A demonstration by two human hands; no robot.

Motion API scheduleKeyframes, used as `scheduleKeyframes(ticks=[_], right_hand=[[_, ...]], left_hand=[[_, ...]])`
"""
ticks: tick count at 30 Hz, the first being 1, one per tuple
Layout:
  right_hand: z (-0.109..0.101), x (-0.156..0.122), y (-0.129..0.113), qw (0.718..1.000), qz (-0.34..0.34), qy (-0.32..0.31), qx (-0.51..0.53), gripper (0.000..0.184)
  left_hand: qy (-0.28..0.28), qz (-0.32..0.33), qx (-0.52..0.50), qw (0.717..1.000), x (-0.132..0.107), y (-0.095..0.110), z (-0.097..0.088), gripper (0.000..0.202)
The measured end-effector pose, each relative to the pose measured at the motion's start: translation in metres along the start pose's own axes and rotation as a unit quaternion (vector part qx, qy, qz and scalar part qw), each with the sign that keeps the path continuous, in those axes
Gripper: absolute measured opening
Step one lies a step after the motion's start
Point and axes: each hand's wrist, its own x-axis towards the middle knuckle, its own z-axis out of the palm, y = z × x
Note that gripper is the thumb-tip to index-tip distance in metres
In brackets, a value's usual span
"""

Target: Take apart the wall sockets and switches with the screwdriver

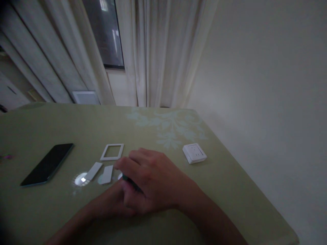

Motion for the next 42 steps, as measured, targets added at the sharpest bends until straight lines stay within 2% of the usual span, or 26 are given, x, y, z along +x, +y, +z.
scheduleKeyframes(ticks=[3, 8, 13, 18, 22, 24, 26, 29, 31, 33, 34, 37, 39, 40, 42], right_hand=[[0.000, -0.001, -0.001, 0.996, 0.042, 0.036, -0.073, 0.032], [-0.004, 0.000, -0.002, 1.000, 0.013, -0.009, -0.024, 0.031], [-0.001, 0.000, -0.001, 0.992, 0.064, 0.027, -0.101, 0.029], [0.003, 0.002, -0.003, 0.999, 0.009, 0.013, -0.048, 0.030], [0.004, 0.002, -0.001, 0.990, 0.072, 0.036, -0.117, 0.029], [0.002, 0.001, 0.000, 0.993, 0.064, 0.034, -0.091, 0.027], [-0.001, 0.001, -0.001, 1.000, 0.022, 0.018, -0.005, 0.021], [-0.005, 0.001, -0.004, 0.993, -0.010, 0.007, 0.119, 0.032], [-0.005, 0.002, -0.005, 0.992, 0.014, 0.013, 0.127, 0.028], [-0.003, 0.003, -0.004, 0.994, 0.048, 0.029, 0.089, 0.015], [-0.002, 0.003, -0.003, 0.995, 0.058, 0.037, 0.072, 0.014], [-0.003, 0.003, -0.001, 0.995, 0.036, 0.029, 0.087, 0.015], [-0.005, 0.003, -0.001, 0.991, 0.009, 0.009, 0.136, 0.026], [-0.005, 0.002, -0.002, 0.988, 0.003, 0.004, 0.154, 0.032], [-0.006, 0.002, -0.003, 0.986, 0.013, 0.008, 0.166, 0.031]], left_hand=[[0.006, -0.012, 0.003, 1.000, 0.000, 0.000, 0.000, 0.050], [0.020, 0.003, -0.036, 0.999, -0.001, 0.001, 0.002, 0.057], [0.027, -0.012, -0.016, 0.999, -0.002, -0.003, 0.003, 0.061], [0.027, 0.031, -0.049, 0.998, -0.001, 0.001, 0.001, 0.057], [0.044, 0.009, -0.003, 0.999, -0.003, -0.002, 0.002, 0.056], [0.053, 0.019, -0.002, 0.998, -0.004, -0.003, 0.003, 0.058], [0.057, 0.035, -0.022, 0.998, -0.003, -0.001, 0.003, 0.053], [0.061, 0.057, -0.045, 0.996, -0.002, 0.003, 0.001, 0.045], [0.057, 0.058, -0.038, 0.996, -0.002, 0.004, 0.001, 0.048], [0.056, 0.044, -0.021, 0.997, -0.003, 0.003, 0.001, 0.049], [0.056, 0.032, -0.015, 0.998, -0.004, 0.002, 0.002, 0.050], [0.053, 0.020, -0.021, 0.998, -0.005, 0.000, 0.003, 0.057], [0.050, 0.029, -0.031, 0.998, -0.004, -0.001, 0.004, 0.063], [0.049, 0.034, -0.033, 0.998, -0.004, -0.002, 0.004, 0.063], [0.044, 0.032, -0.028, 0.998, -0.004, -0.003, 0.004, 0.059]])
